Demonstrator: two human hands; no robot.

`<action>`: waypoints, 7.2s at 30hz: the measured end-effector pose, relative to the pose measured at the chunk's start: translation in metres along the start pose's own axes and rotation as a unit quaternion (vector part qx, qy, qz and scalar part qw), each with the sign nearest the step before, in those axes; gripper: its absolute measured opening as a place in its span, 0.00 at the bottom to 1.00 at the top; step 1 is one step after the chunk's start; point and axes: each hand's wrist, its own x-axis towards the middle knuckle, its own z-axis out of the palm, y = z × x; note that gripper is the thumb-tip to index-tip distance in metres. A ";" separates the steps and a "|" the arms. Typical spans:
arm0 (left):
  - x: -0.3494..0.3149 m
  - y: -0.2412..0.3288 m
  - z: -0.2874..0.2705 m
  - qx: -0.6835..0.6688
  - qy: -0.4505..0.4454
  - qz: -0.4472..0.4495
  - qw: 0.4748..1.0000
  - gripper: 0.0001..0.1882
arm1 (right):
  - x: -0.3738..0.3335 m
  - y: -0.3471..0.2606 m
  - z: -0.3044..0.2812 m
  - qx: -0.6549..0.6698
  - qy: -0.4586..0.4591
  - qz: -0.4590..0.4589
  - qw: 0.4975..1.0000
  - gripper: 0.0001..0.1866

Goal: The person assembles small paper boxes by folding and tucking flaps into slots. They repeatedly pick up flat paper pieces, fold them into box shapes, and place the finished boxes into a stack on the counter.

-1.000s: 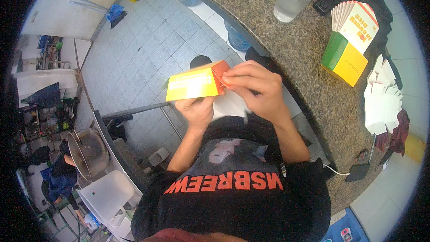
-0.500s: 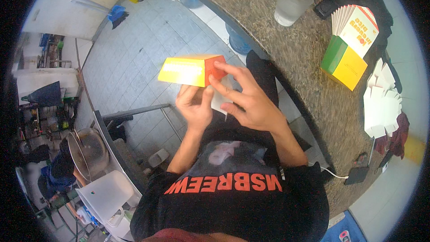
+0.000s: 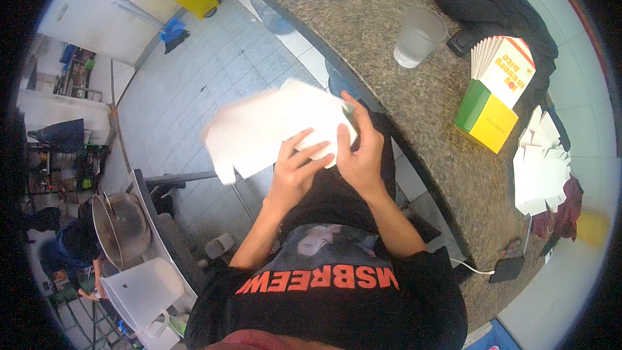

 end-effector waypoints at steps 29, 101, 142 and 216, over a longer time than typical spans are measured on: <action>-0.005 0.009 0.007 -0.133 0.154 -0.234 0.951 0.07 | -0.012 -0.003 0.014 -0.144 -0.109 -0.092 0.979 0.18; -0.031 0.033 -0.009 -0.473 0.159 -0.408 0.764 0.20 | -0.007 -0.015 -0.016 -0.050 -0.145 -0.189 0.970 0.09; -0.039 0.026 0.000 -0.250 0.113 -0.368 0.889 0.23 | -0.013 -0.011 -0.013 -0.058 -0.161 -0.188 0.967 0.10; -0.148 0.026 0.060 -0.468 0.135 -0.544 0.683 0.12 | -0.107 0.098 0.011 0.021 -0.222 0.201 0.954 0.06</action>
